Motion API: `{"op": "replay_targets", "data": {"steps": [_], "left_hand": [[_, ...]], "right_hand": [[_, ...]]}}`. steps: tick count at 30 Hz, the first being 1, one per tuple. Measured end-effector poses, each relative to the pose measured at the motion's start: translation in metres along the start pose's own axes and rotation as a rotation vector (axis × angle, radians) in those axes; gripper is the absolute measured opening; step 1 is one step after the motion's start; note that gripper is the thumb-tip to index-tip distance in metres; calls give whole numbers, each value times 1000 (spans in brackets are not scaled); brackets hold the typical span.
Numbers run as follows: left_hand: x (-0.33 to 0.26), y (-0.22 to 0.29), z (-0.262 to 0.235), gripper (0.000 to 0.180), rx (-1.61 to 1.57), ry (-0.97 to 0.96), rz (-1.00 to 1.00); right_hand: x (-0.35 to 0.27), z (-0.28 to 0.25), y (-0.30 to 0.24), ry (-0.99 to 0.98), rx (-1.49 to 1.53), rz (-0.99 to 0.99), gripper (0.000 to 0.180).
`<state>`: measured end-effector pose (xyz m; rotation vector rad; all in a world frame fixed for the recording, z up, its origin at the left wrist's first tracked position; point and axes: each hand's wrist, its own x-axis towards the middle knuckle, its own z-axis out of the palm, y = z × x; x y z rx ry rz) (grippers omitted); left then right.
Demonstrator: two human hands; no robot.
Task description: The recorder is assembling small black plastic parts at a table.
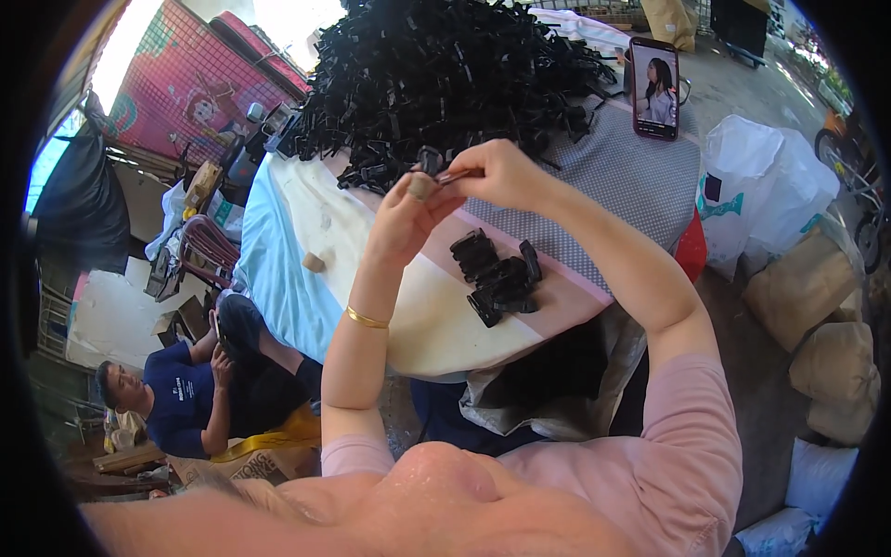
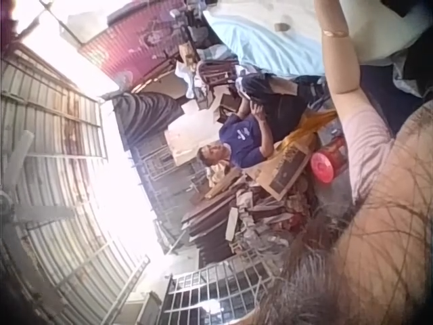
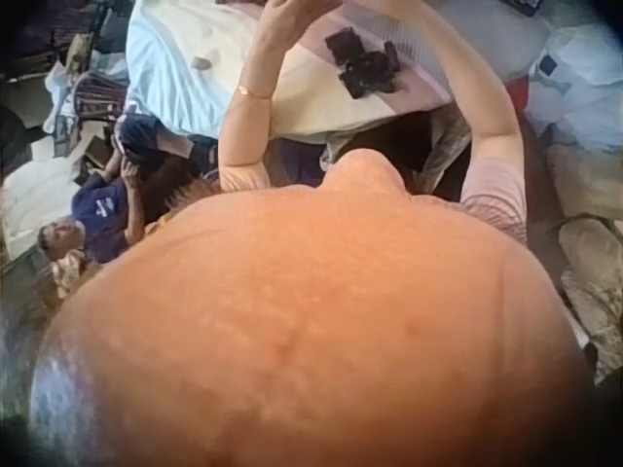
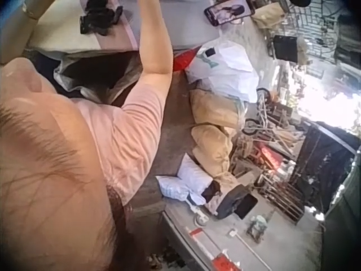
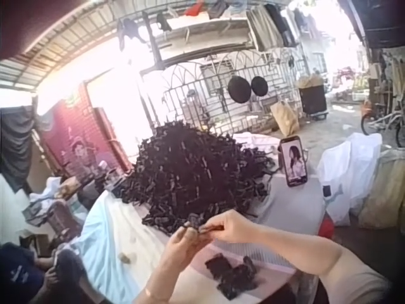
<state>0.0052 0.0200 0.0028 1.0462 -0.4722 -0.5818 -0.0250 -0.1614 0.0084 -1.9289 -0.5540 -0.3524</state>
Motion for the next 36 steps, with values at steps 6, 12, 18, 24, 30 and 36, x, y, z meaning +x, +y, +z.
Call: {"op": "replay_targets", "data": {"steps": [6,12,18,24,30,36], "left_hand": [[-1,12,2,48,-145,-95,122],[-2,10,-2,42,-69,62,252],[-8,14,22,37,311,122,267],[-6,5,21,31,364,125,270],[-7,1,23,20,429,178,308],[-8,1,26,18,416,216,332]], "right_hand": [[-2,8,-8,20,35,-133,17],[-4,1,-19,18,-75,-61,16],[0,-11,-15,127,209,50,18],[-2,-1,-18,27,177,73,13],[-2,1,-19,16,160,101,12],[-4,0,-24,4,153,99,11]]}}
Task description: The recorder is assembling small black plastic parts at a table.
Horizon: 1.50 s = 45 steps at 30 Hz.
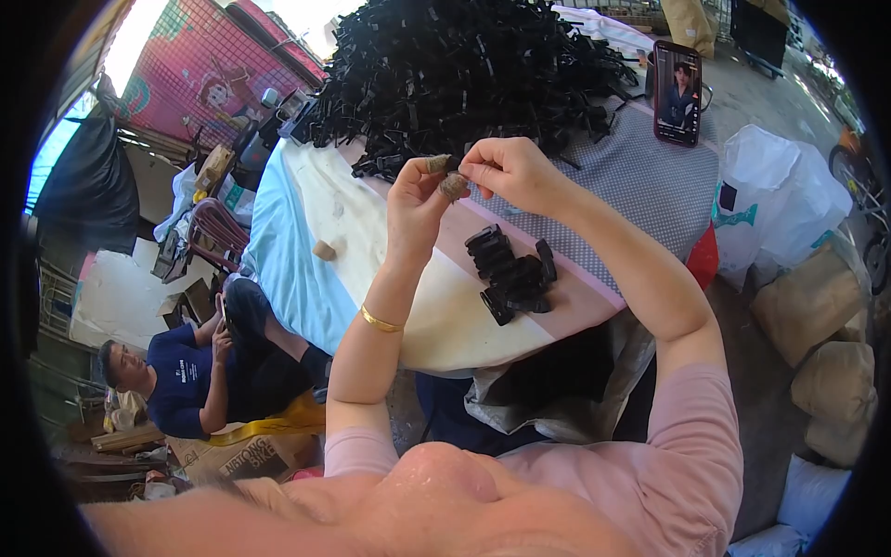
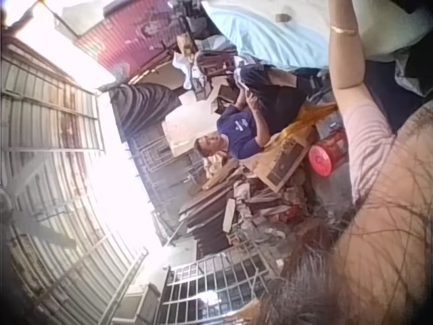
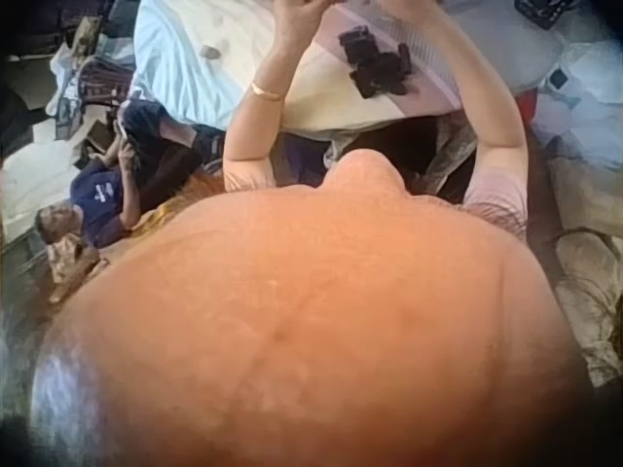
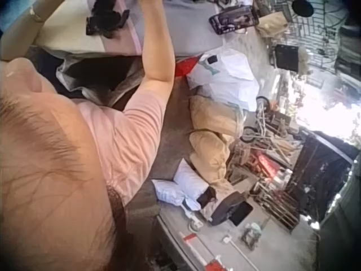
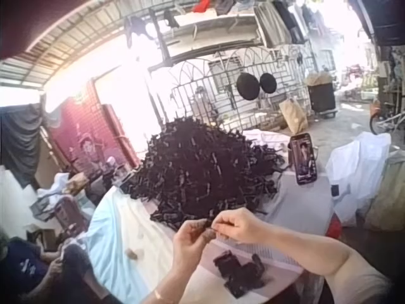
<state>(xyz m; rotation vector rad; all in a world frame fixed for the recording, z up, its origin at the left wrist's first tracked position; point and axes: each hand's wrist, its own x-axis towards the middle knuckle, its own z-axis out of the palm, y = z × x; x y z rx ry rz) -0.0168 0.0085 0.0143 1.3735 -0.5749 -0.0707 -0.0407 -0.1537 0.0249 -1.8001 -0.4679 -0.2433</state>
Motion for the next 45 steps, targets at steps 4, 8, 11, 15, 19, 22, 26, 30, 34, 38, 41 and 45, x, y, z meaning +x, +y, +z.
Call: {"op": "replay_targets", "data": {"steps": [4,8,11,15,19,22,26,30,34,38,41,45], "left_hand": [[0,3,0,17,20,28,4],[-1,3,-4,19,86,16,-2],[-1,4,-3,19,122,3,-8],[-2,2,2,17,125,24,23],[-4,3,5,18,270,70,84],[-4,0,3,18,321,93,144],[-8,6,3,15,428,103,229],[-12,13,10,13,596,180,317],[-10,7,9,20,514,140,309],[0,14,5,19,-257,47,-38],[6,10,-18,19,-586,49,-131],[6,6,-17,23,-646,-66,-209]], "right_hand": [[0,1,1,-3,-4,26,12],[0,1,-1,-5,5,9,12],[-1,0,-1,-4,13,-6,12],[-1,0,-1,6,18,4,11],[0,0,-1,3,14,10,11],[-1,1,-4,3,-1,0,12],[-1,5,-5,15,15,26,15],[-2,9,-2,43,107,97,17],[-2,3,-9,15,209,125,16],[-4,2,-3,95,27,-118,14],[-2,3,-3,119,-200,-342,15],[-5,0,-8,84,-85,-283,15]]}}
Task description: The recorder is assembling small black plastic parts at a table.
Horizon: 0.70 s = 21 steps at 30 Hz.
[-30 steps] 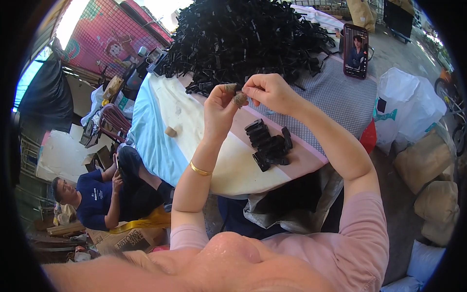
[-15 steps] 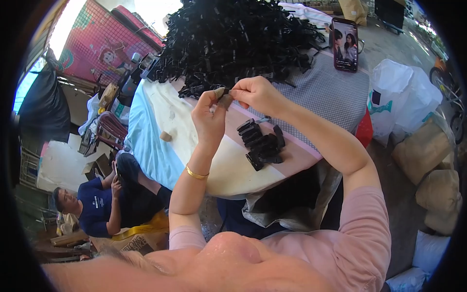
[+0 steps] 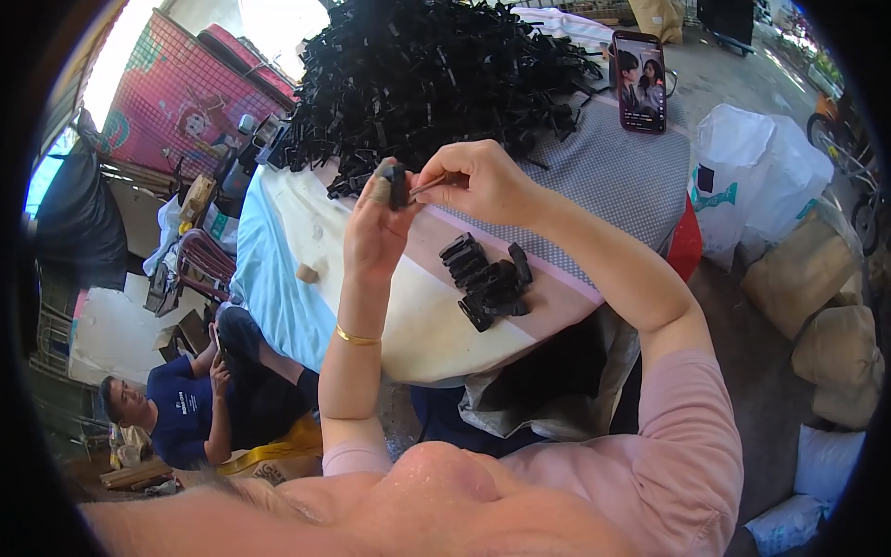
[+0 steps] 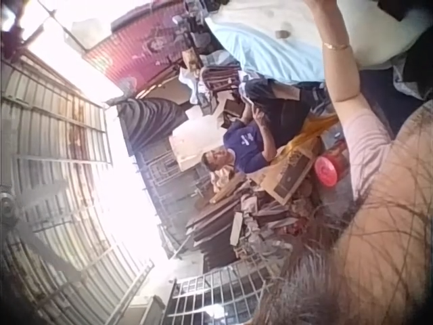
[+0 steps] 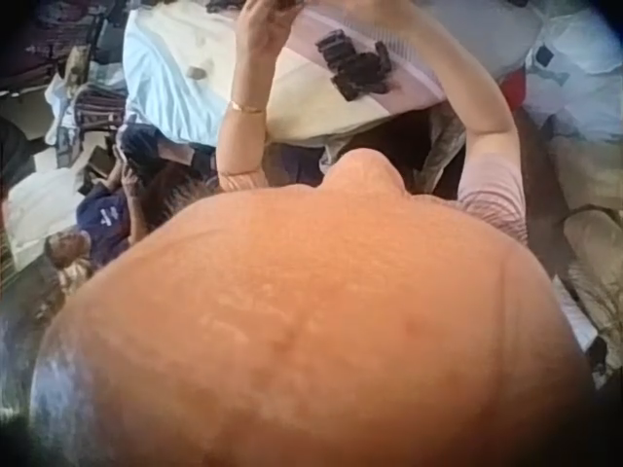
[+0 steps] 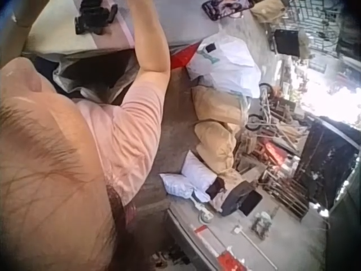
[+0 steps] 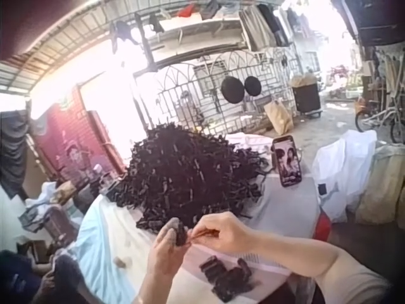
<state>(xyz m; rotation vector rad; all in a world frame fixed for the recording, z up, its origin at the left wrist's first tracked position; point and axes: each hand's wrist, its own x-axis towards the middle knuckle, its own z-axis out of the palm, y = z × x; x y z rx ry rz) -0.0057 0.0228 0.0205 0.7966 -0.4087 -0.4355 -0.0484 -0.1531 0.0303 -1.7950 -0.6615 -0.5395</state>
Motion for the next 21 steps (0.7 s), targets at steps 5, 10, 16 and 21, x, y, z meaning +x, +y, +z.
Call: {"op": "replay_targets", "data": {"steps": [5,10,16,21], "left_hand": [[-5,-4,17,29,530,-50,-57],[-12,-6,25,35,789,-138,102],[-10,-12,17,33,764,-29,146],[-8,-8,22,28,701,6,164]], "right_hand": [[1,-4,-2,55,117,98,11],[3,-3,7,-5,91,265,19],[5,-1,9,-60,177,397,13],[3,-6,6,-82,238,413,16]]}}
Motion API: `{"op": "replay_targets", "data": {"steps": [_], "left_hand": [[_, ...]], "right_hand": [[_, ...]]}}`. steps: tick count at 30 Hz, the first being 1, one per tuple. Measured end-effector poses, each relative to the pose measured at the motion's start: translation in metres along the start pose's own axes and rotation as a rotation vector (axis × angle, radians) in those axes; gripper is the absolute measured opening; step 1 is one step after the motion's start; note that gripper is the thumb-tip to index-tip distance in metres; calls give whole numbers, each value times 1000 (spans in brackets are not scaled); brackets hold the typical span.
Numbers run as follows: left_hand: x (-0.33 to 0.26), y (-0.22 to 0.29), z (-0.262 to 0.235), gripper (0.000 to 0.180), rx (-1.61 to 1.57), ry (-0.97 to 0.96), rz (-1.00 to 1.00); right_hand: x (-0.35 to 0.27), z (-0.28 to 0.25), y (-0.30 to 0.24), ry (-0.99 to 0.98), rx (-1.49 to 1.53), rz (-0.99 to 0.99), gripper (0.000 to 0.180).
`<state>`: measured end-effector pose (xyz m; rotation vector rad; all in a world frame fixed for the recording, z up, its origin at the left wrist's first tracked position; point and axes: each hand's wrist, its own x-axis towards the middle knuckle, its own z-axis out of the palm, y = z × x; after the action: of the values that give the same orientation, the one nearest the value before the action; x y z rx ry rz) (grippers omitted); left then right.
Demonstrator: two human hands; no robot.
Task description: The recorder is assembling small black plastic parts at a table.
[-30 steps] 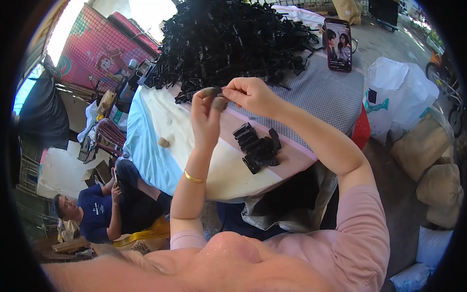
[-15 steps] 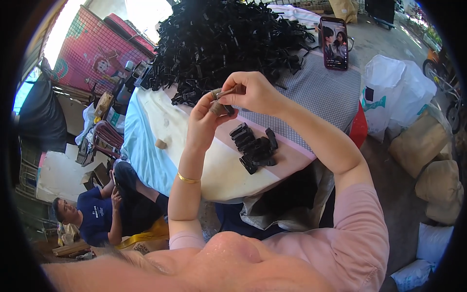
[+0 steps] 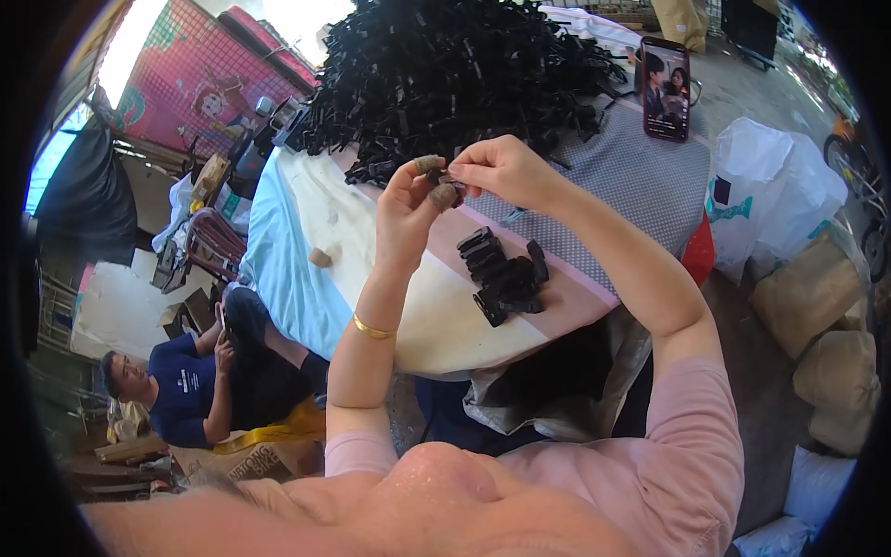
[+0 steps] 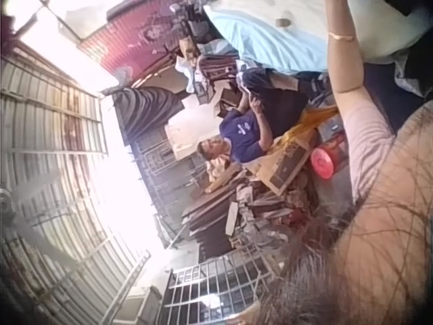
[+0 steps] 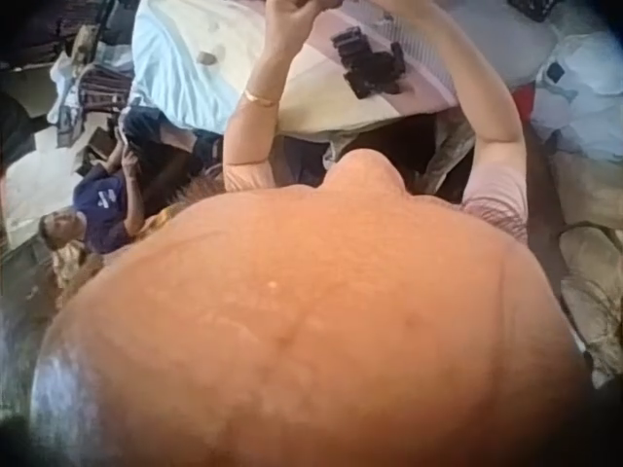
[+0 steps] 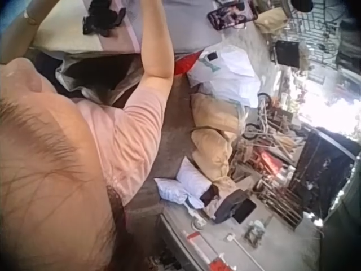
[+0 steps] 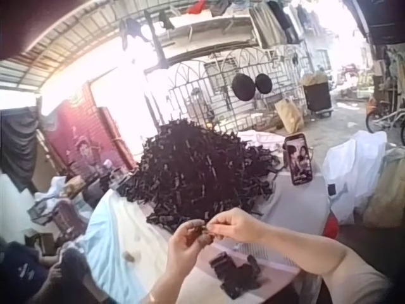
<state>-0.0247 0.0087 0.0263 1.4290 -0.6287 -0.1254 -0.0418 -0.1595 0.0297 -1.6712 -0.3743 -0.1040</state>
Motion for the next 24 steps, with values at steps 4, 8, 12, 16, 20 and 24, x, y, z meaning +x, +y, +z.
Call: {"op": "replay_targets", "data": {"steps": [4,8,12,16,20,24], "left_hand": [[-2,-3,-4,27,74,20,44],[-2,-2,0,26,134,35,38],[-3,-9,0,22,149,84,123],[-7,-6,2,19,354,205,261],[-6,-9,7,18,451,225,316],[0,-19,0,22,563,141,123]], "right_hand": [[3,4,9,4,-32,-110,14],[0,1,2,-19,-58,-73,14],[0,4,1,-21,-80,-58,16],[-4,16,-6,60,-9,5,18],[-3,13,2,80,-3,27,18],[5,-5,12,171,-389,-185,21]]}}
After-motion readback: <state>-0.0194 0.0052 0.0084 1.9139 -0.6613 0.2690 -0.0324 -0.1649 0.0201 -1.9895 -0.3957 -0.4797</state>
